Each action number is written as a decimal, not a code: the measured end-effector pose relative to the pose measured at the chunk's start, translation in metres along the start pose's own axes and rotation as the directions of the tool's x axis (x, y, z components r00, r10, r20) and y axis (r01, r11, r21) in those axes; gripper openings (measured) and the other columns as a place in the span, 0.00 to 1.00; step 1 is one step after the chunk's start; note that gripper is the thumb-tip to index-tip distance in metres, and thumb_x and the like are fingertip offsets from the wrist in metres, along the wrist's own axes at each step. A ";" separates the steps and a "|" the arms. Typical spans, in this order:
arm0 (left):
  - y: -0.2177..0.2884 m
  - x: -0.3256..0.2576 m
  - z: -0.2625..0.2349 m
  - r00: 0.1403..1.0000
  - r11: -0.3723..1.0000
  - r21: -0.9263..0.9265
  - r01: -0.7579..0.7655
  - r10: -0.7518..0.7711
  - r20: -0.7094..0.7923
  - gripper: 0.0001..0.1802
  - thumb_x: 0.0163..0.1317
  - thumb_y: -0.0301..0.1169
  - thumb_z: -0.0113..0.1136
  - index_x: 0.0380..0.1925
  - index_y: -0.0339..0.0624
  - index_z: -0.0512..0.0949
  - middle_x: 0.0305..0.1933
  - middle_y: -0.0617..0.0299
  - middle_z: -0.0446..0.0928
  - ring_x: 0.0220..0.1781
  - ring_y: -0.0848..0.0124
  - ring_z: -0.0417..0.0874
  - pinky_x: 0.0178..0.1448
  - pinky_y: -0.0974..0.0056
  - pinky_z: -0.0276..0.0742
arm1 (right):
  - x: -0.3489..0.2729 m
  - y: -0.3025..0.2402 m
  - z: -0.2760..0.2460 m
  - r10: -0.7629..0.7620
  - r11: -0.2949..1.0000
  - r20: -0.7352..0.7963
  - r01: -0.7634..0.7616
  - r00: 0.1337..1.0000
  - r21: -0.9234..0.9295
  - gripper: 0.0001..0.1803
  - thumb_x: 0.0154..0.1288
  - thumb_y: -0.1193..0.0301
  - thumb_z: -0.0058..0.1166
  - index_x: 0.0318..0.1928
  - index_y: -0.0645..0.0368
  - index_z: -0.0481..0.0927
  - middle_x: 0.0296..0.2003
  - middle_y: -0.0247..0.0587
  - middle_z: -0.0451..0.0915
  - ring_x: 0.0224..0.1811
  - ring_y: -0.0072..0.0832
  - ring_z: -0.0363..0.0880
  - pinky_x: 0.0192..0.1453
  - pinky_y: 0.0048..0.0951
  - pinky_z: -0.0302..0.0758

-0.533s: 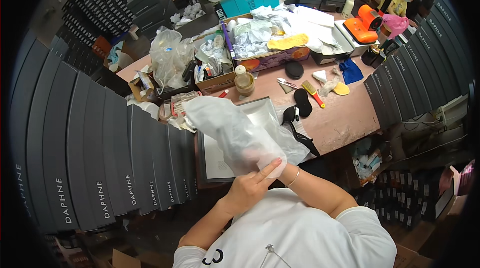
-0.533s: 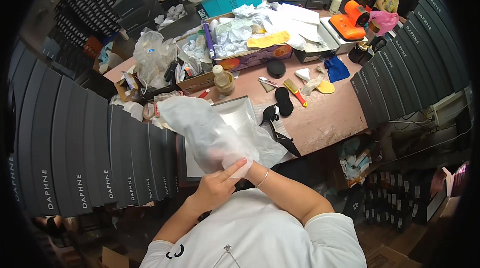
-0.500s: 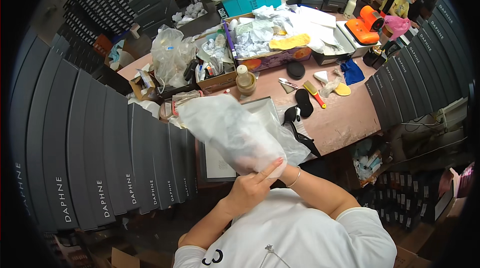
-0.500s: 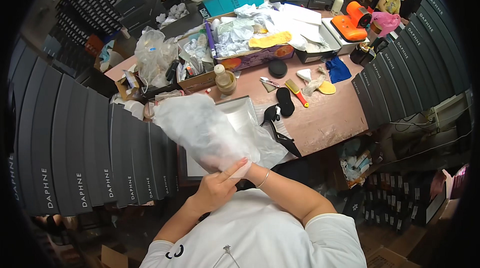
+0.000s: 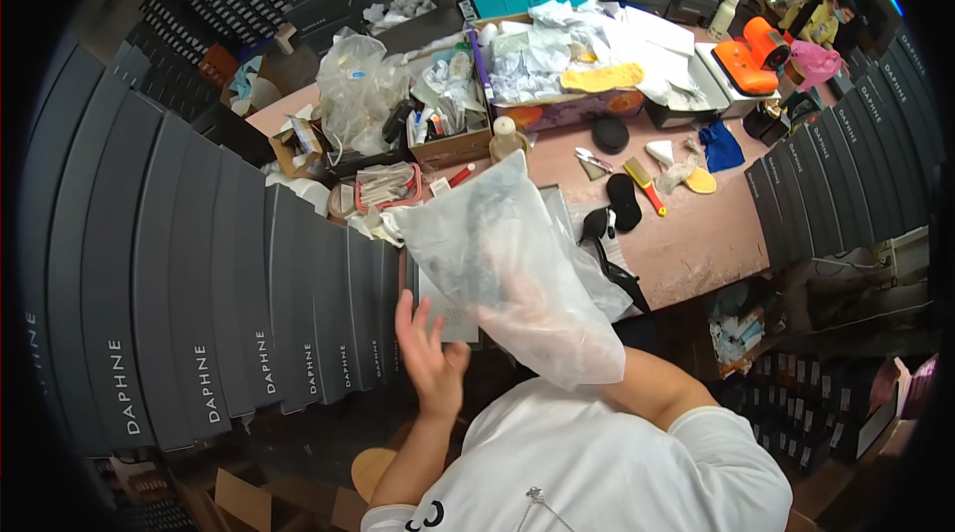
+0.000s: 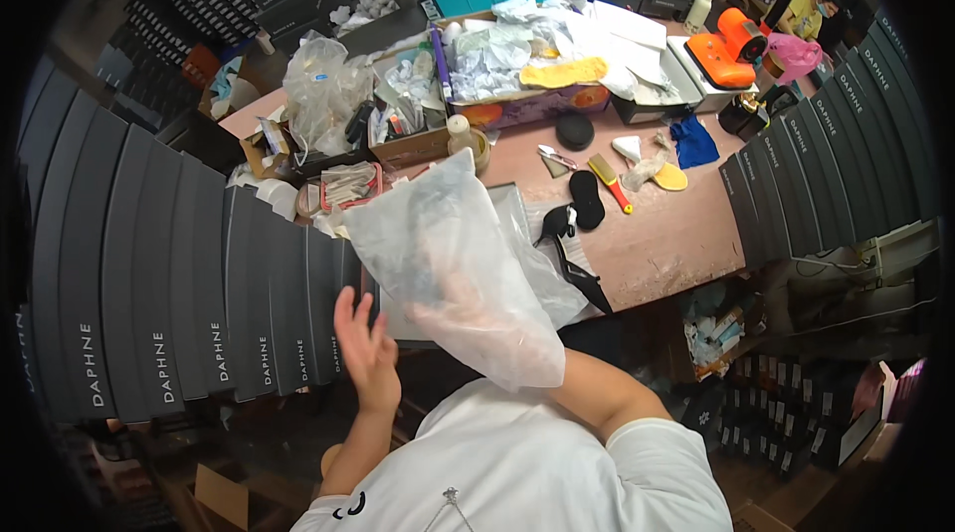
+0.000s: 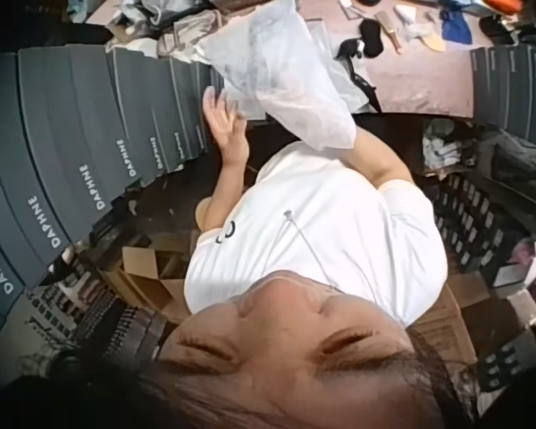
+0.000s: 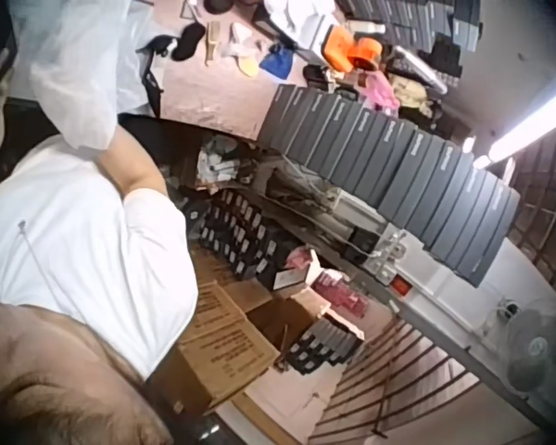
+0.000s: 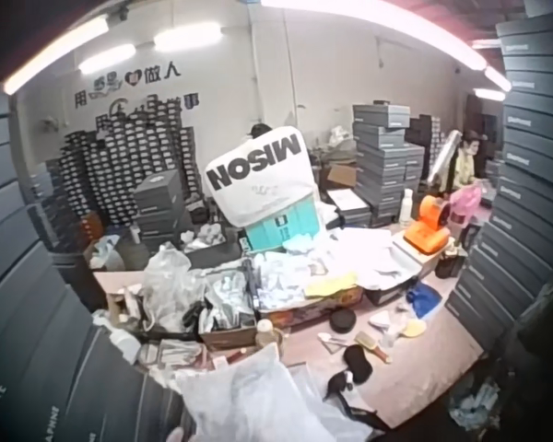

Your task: Packing finished high-heeled shoes into boxes with protective tissue paper.

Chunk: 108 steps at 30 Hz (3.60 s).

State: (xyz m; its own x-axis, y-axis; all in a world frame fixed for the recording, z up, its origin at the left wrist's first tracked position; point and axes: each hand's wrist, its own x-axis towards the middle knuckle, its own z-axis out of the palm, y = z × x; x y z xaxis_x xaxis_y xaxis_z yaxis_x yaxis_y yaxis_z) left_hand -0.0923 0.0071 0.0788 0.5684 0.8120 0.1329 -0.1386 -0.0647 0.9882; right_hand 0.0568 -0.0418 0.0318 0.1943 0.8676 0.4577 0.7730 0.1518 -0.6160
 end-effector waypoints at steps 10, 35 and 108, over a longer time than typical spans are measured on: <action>-0.063 0.036 -0.009 0.867 0.844 -0.493 0.211 -0.394 -0.305 0.20 0.55 0.29 0.61 0.48 0.35 0.74 0.48 0.57 0.77 0.49 0.64 0.80 0.54 0.56 0.78 | -0.064 0.038 -0.035 0.470 -0.116 0.428 -0.427 0.772 0.897 0.50 0.58 0.36 0.47 0.72 0.45 0.43 0.67 0.55 0.52 0.66 0.51 0.60 0.69 0.52 0.58; 0.026 0.150 0.017 0.953 0.686 0.680 -0.258 0.066 0.295 0.12 0.57 0.31 0.48 0.29 0.35 0.79 0.28 0.53 0.78 0.31 0.63 0.78 0.37 0.62 0.71 | -0.083 0.143 0.063 0.443 0.866 0.201 -0.475 0.873 0.155 0.24 0.56 0.65 0.59 0.51 0.66 0.73 0.45 0.59 0.75 0.47 0.55 0.74 0.53 0.44 0.72; 0.038 0.193 -0.051 0.702 0.925 -0.170 0.340 -0.129 0.700 0.19 0.48 0.41 0.67 0.16 0.36 0.73 0.20 0.65 0.73 0.22 0.77 0.72 0.27 0.71 0.65 | -0.087 0.078 -0.183 0.511 0.054 0.179 -0.239 0.841 0.970 0.22 0.54 0.59 0.60 0.39 0.67 0.81 0.47 0.58 0.75 0.46 0.59 0.79 0.47 0.54 0.79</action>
State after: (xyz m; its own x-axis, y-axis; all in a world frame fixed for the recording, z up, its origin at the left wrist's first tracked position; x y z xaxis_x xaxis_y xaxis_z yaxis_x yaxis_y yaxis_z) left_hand -0.0288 0.1907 0.1377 0.9849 0.1722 0.0185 -0.0727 0.3142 0.9466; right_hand 0.2108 -0.1920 0.0611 0.4506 0.8916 -0.0446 -0.5905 0.2602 -0.7639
